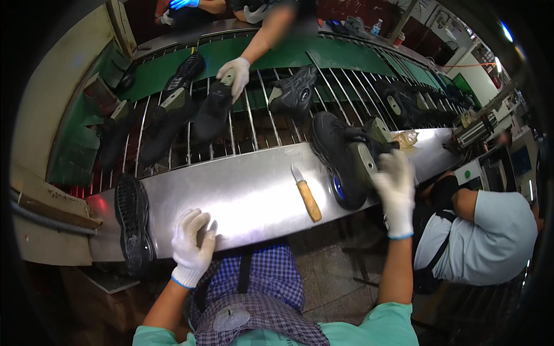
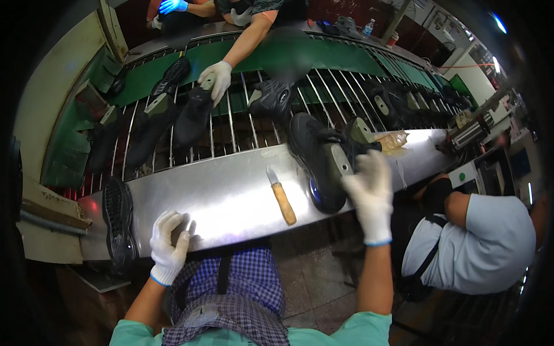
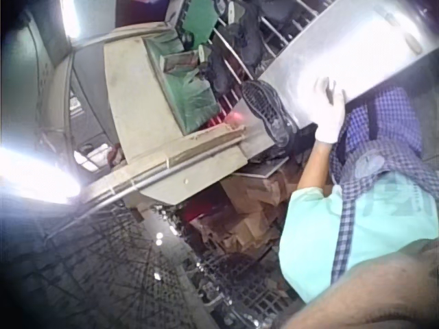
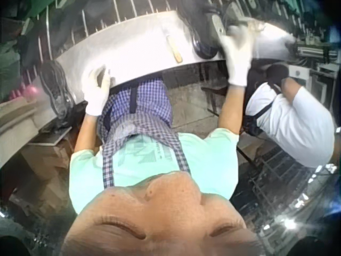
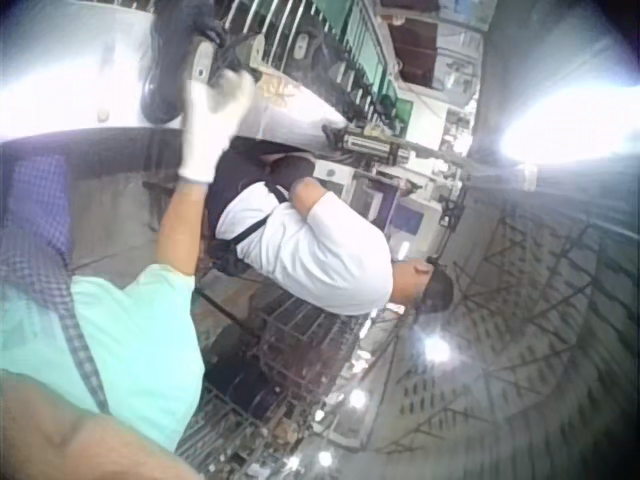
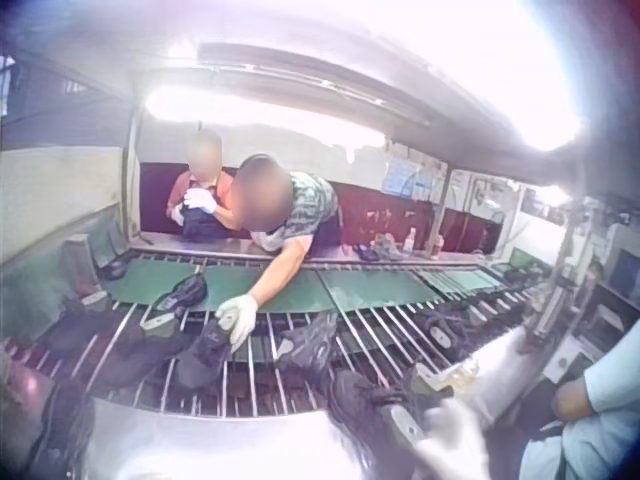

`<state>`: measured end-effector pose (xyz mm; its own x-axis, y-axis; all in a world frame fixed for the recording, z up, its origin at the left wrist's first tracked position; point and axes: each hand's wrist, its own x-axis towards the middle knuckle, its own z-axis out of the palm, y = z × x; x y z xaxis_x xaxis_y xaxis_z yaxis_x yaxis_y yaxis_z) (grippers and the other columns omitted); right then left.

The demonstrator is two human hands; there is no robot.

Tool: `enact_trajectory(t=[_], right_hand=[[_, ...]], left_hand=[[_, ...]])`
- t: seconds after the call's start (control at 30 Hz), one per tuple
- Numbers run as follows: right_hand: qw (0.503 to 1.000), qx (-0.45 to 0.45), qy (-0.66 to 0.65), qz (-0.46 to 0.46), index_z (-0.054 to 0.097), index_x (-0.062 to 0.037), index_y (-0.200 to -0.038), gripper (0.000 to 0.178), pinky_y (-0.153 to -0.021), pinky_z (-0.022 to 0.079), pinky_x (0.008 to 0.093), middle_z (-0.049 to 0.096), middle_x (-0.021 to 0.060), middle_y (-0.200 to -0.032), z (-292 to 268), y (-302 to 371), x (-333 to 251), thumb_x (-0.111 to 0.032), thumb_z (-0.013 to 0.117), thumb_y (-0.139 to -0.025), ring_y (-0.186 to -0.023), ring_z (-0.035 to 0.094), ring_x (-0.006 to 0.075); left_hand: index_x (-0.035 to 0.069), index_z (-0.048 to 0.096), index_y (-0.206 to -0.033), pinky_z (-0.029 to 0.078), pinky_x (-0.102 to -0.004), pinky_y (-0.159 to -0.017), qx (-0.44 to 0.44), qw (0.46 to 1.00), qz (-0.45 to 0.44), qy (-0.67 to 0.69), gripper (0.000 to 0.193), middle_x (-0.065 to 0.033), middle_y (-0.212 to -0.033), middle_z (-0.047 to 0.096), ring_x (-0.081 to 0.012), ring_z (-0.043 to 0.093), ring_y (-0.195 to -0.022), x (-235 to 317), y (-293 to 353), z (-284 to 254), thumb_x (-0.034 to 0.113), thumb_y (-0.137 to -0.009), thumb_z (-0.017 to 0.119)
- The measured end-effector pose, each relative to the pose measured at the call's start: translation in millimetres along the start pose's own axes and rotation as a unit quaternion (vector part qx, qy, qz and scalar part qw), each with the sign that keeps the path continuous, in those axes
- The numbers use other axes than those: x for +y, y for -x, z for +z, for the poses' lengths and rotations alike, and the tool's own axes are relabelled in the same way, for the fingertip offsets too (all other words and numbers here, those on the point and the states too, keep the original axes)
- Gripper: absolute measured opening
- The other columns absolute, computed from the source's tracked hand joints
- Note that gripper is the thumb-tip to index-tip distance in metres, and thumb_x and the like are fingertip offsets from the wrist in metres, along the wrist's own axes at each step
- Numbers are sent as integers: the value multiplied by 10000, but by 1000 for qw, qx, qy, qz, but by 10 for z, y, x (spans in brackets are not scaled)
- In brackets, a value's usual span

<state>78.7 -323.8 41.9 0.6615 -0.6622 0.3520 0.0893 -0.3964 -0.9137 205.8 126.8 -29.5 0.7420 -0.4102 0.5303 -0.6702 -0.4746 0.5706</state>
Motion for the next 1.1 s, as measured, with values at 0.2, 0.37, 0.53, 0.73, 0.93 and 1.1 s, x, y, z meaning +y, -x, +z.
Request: enact_trajectory(t=[0.2, 0.37, 0.53, 0.73, 0.93, 1.1], right_hand=[[991, 100, 71, 55, 661, 73, -1308, 533, -965, 536, 343, 746, 124, -1172, 167, -153, 303, -307, 793, -958, -1051, 693, 223], [936, 127, -276, 179, 650, 41, -1312, 352, -978, 575, 372, 714, 103, -1234, 465, 197, 120, -213, 655, -1069, -1111, 695, 216], [873, -8, -425, 239, 703, -46, -1237, 244, -1007, 602, 371, 735, 79, -1266, 1383, 983, -593, -216, 649, -1070, -1174, 712, 219], [902, -165, -297, 267, 577, 13, -1378, 379, -952, 598, 348, 684, 108, -1232, 2293, 1554, -967, -153, 630, -1042, -1088, 707, 213], [880, -239, -266, 311, 505, 26, -1440, 480, -994, 580, 358, 647, 173, -1293, 2684, 1690, -1100, -235, 610, -1051, -1166, 672, 228], [866, -236, -287, 334, 487, 18, -1473, 502, -1022, 563, 380, 638, 169, -1310, 2813, 1700, -1139, -224, 600, -1048, -1180, 652, 233]], left_hand=[[-40, 696, -1151, 581, -473, -1010, -1, 991, 69, 112, 361, -233, -1210, 705, -408, 701, -1136, 308, 44, 134, 8, -807, 791], [-107, 602, -1402, 540, -446, -1098, -150, 927, -150, 310, 541, -250, -1380, 642, -323, 651, -1280, 559, -103, -3, 189, -960, 704], [89, 78, -1710, 534, -463, -1124, -167, 725, -348, 570, 960, -218, -1516, 515, -321, 611, -1313, 600, -475, -92, 307, -1020, 709], [117, -14, -1715, 488, -443, -1146, 1, 712, -289, 640, 981, -170, -1520, 426, -271, 515, -1381, 168, 21, -391, 252, -1014, 658], [37, -1, -1723, 337, -441, -1258, 101, 741, -264, 609, 1017, -178, -1642, 301, -279, 380, -1489, 86, 206, -775, 236, -991, 676], [51, 14, -1731, 312, -434, -1270, 111, 754, -286, 580, 1037, -167, -1654, 305, -272, 377, -1494, 59, 202, -869, 212, -967, 697]])
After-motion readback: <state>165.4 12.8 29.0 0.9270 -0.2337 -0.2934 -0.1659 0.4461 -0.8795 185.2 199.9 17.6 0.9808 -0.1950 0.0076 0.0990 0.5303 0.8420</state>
